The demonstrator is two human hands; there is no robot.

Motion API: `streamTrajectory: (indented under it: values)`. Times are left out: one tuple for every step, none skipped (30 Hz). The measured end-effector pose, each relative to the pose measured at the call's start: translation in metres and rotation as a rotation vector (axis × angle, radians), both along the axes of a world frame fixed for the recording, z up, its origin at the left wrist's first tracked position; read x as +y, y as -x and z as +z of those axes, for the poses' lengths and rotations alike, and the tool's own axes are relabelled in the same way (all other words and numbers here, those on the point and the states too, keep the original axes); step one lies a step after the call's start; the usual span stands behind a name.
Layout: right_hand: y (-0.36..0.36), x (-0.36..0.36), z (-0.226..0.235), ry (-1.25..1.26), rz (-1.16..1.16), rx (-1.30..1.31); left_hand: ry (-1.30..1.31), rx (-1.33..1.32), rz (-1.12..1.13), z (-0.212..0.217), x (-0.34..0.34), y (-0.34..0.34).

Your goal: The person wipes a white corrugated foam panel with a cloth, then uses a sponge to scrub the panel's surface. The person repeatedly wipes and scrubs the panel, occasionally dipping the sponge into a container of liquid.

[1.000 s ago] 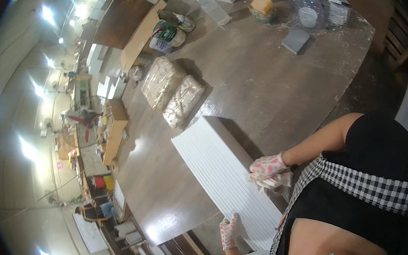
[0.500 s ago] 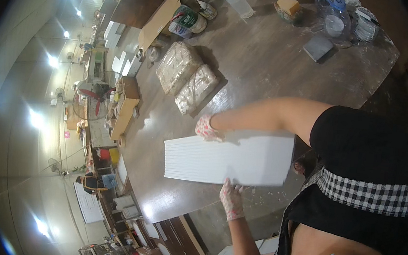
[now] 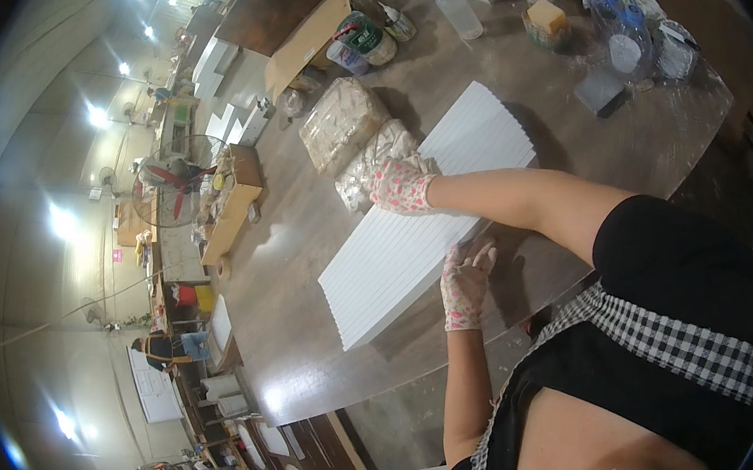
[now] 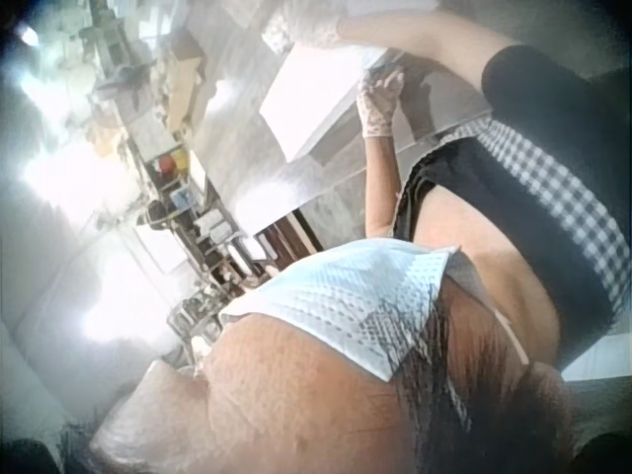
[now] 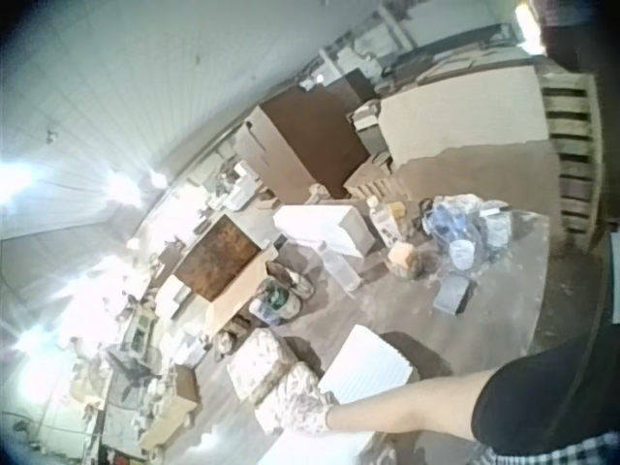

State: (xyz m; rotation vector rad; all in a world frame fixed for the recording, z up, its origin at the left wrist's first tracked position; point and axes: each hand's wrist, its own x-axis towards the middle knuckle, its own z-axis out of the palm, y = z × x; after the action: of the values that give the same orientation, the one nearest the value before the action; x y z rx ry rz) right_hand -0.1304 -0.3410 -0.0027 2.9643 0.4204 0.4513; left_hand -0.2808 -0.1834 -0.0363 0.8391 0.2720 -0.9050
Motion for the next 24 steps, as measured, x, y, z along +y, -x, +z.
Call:
streamTrajectory:
  values:
    - [0.001,0.001,-0.004,-0.061,0.001,-0.043,0.041,-0.08,-0.093,-0.007,0.014,-0.004]
    - [0.001,0.002,-0.006,-0.018,-0.047,-0.023,-0.094,-0.242,-0.158,-0.015,0.031,-0.006]
    - [0.0,0.002,-0.007,0.019,-0.1,-0.029,-0.164,-0.438,-0.239,-0.023,0.056,-0.007]
    - [0.001,0.003,-0.007,0.054,-0.181,-0.054,-0.226,-0.608,-0.33,-0.028,0.091,-0.011]
    - [-0.001,0.001,-0.004,-0.005,-0.203,-0.182,-0.247,-0.625,-0.343,-0.033,0.126,-0.017]
    - [0.0,0.001,-0.001,-0.054,-0.245,-0.324,-0.283,-0.563,-0.36,-0.036,0.171,-0.02]
    - [0.0,-0.003,0.005,-0.047,-0.258,-0.313,-0.288,-0.347,-0.285,-0.039,0.216,-0.024]
    - [0.001,-0.003,0.011,0.0,-0.28,-0.224,-0.26,-0.079,-0.209,-0.036,0.264,-0.038]
    - [0.003,-0.005,0.019,-0.031,-0.284,-0.291,-0.272,-0.183,-0.328,-0.037,0.298,-0.06]
    - [0.007,-0.004,0.027,-0.207,-0.225,-0.426,-0.214,-0.259,-0.168,-0.034,0.334,-0.073]
    - [0.013,0.0,0.035,-0.27,-0.141,-0.568,-0.478,-0.248,0.102,-0.035,0.354,-0.092]
    - [0.019,0.004,0.043,-0.336,-0.05,-0.705,-0.419,-0.431,0.192,-0.035,0.369,-0.107]
    - [0.028,0.013,0.048,-0.456,-0.011,-0.784,-0.275,-0.495,0.342,-0.032,0.38,-0.122]
    - [0.037,0.021,0.052,-0.367,-0.02,-0.638,-0.356,-0.544,0.392,-0.034,0.373,-0.146]
    - [0.05,0.034,0.052,-0.327,-0.082,-0.441,-0.291,-0.506,0.464,-0.033,0.365,-0.167]
    - [0.063,0.042,0.052,-0.297,-0.114,-0.294,-0.273,-0.53,0.478,-0.035,0.35,-0.183]
    - [0.075,0.043,0.052,-0.289,-0.104,-0.323,-0.257,-0.56,0.49,-0.039,0.332,-0.198]
    - [0.089,0.042,0.05,-0.285,-0.058,-0.399,-0.2,-0.659,0.462,-0.043,0.313,-0.211]
    - [0.101,0.026,0.05,-0.299,-0.002,-0.397,-0.175,-0.673,0.404,-0.046,0.297,-0.224]
    - [0.11,0.009,0.048,-0.437,-0.016,-0.491,-0.117,-0.754,0.313,-0.048,0.283,-0.235]
    - [0.12,-0.026,0.048,-0.588,-0.059,-0.468,-0.067,-0.853,0.223,-0.051,0.272,-0.243]
    - [0.132,-0.06,0.045,-0.729,-0.21,-0.458,-0.081,-0.823,0.193,-0.053,0.263,-0.25]
    - [0.137,-0.097,0.041,-0.954,-0.327,-0.511,-0.097,-0.81,0.168,-0.055,0.254,-0.256]
    - [0.141,-0.133,0.034,-1.105,-0.521,-0.488,-0.116,-0.803,0.133,-0.055,0.247,-0.259]
